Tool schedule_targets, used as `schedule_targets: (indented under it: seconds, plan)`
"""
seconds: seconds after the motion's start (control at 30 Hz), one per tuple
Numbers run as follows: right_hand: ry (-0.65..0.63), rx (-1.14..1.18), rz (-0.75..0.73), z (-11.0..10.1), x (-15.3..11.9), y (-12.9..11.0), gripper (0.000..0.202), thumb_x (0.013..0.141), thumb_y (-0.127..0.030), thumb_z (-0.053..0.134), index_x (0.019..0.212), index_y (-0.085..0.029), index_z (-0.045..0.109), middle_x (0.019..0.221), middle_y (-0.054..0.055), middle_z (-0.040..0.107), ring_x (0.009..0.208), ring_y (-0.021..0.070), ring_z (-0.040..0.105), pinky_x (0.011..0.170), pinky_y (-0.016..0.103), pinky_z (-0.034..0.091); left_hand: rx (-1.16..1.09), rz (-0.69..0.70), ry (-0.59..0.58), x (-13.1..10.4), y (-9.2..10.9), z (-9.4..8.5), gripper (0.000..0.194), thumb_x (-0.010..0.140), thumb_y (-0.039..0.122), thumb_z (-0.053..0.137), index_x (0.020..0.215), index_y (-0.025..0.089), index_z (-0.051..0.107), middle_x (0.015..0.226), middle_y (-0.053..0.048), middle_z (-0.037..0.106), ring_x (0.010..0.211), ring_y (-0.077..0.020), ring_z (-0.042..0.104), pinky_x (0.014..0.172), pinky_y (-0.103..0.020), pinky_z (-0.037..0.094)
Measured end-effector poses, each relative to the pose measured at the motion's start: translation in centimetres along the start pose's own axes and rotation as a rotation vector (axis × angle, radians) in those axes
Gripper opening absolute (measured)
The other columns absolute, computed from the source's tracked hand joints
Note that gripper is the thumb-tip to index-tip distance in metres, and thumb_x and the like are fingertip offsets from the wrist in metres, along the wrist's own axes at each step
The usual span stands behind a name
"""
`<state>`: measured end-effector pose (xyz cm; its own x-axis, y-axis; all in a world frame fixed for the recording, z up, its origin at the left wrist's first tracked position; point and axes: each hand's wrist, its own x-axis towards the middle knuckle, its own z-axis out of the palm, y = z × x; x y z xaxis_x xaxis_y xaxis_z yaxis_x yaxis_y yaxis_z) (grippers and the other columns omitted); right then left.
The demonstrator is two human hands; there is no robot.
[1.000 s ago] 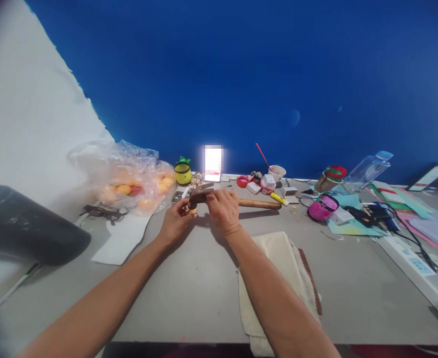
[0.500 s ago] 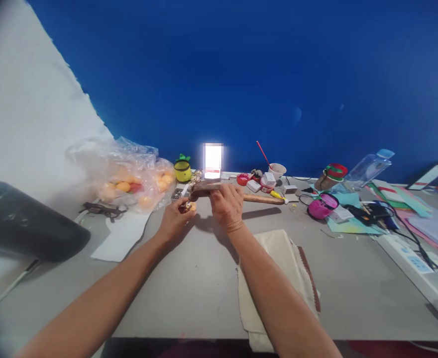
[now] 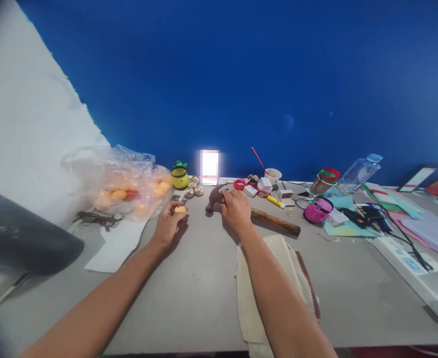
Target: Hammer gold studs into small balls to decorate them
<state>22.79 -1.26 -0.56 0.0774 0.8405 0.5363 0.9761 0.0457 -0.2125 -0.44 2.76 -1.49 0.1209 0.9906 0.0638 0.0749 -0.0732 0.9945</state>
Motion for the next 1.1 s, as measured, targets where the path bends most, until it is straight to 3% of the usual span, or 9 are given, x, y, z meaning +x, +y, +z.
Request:
schedule_targets:
  seconds: [0.1, 0.2, 0.33, 0.5, 0.6, 0.67, 0.77, 0.9, 1.1]
  plan:
    - [-0.116, 0.031, 0.063, 0.7, 0.0, 0.7, 0.018, 0.093, -0.026, 0.070, 0.110, -0.024, 0.074, 0.097, 0.007, 0.069, 0.097, 0.0265, 0.057, 0.079, 0.035, 0.039, -0.072, -0.036, 0.010, -0.5, 1.1, 0.0, 0.026, 0.073, 0.039, 0.068, 0.088, 0.020, 0.059, 0.067, 0.005, 0.057, 0.050, -0.0089, 0.046, 0.048, -0.022, 0.037]
    - [-0.186, -0.001, 0.086, 1.2, -0.1, 0.8, 0.009, 0.092, -0.030, 0.073, 0.099, -0.025, 0.075, 0.099, 0.008, 0.068, 0.099, 0.0266, 0.057, 0.081, 0.036, 0.039, -0.053, -0.036, 0.019, -0.9, 1.6, 0.2, 0.033, 0.078, 0.047, 0.067, 0.068, 0.019, 0.053, 0.063, 0.002, 0.057, 0.047, -0.0081, 0.046, 0.046, -0.022, 0.037]
    - [-0.226, -0.008, 0.097, 1.7, -0.1, 0.7, 0.013, 0.090, -0.030, 0.073, 0.100, -0.023, 0.077, 0.106, 0.011, 0.068, 0.100, 0.0277, 0.058, 0.083, 0.037, 0.041, -0.072, -0.062, 0.083, -0.4, 1.4, -0.1, 0.032, 0.077, 0.046, 0.069, 0.066, 0.020, 0.054, 0.059, 0.001, 0.057, 0.047, -0.0115, 0.052, 0.046, -0.024, 0.042]
    - [-0.019, 0.133, 0.100, 1.8, 0.2, 0.7, 0.023, 0.091, -0.020, 0.064, 0.111, -0.021, 0.076, 0.104, 0.010, 0.072, 0.100, 0.0268, 0.061, 0.087, 0.037, 0.043, 0.240, 0.093, 0.255, 1.7, 2.1, -2.3, 0.022, 0.075, 0.033, 0.065, 0.088, 0.017, 0.075, 0.082, -0.006, 0.075, 0.070, -0.0198, 0.067, 0.066, -0.030, 0.052]
    - [0.073, 0.170, 0.080, 1.9, 0.6, 0.7, 0.018, 0.094, -0.019, 0.060, 0.100, -0.019, 0.076, 0.098, 0.010, 0.073, 0.097, 0.0261, 0.062, 0.088, 0.037, 0.043, 0.641, 0.217, 0.171, 3.5, 3.5, -3.5, 0.022, 0.082, 0.026, 0.059, 0.087, 0.019, 0.079, 0.096, -0.010, 0.079, 0.091, -0.0260, 0.071, 0.082, -0.033, 0.052]
    - [0.077, 0.175, 0.059, 2.1, 0.7, 0.7, 0.016, 0.095, -0.020, 0.060, 0.096, -0.019, 0.076, 0.096, 0.009, 0.073, 0.096, 0.0259, 0.061, 0.088, 0.036, 0.043, 0.927, 0.259, 0.045, 4.8, 4.5, -3.7, 0.022, 0.084, 0.022, 0.057, 0.084, 0.020, 0.078, 0.100, -0.012, 0.079, 0.095, -0.0283, 0.070, 0.082, -0.033, 0.049]
    - [0.076, 0.188, 0.036, 2.5, 0.8, 0.6, 0.015, 0.095, -0.018, 0.061, 0.096, -0.019, 0.076, 0.095, 0.009, 0.072, 0.095, 0.0255, 0.061, 0.088, 0.036, 0.043, 1.218, 0.203, -0.168, 6.6, 5.4, -3.3, 0.016, 0.081, 0.017, 0.060, 0.068, 0.018, 0.070, 0.086, -0.014, 0.074, 0.089, -0.0311, 0.070, 0.077, -0.034, 0.046]
    - [0.087, 0.209, 0.033, 2.7, 0.9, 0.5, 0.016, 0.095, -0.016, 0.061, 0.096, -0.020, 0.077, 0.094, 0.008, 0.072, 0.095, 0.0247, 0.060, 0.088, 0.035, 0.043, 1.273, 0.169, -0.278, 8.0, 5.2, -2.8, 0.021, 0.071, 0.011, 0.069, 0.055, 0.018, 0.056, 0.071, -0.012, 0.067, 0.082, -0.0331, 0.070, 0.078, -0.036, 0.044]
    - [0.064, 0.246, 0.055, 2.5, 0.9, 0.3, 0.017, 0.096, -0.015, 0.061, 0.096, -0.019, 0.078, 0.097, 0.009, 0.074, 0.098, 0.0244, 0.062, 0.090, 0.034, 0.045, 1.226, 0.213, -0.285, 8.2, 5.0, -3.0, 0.013, 0.073, 0.011, 0.066, 0.064, 0.019, 0.060, 0.072, -0.009, 0.066, 0.079, -0.0287, 0.068, 0.077, -0.034, 0.044]
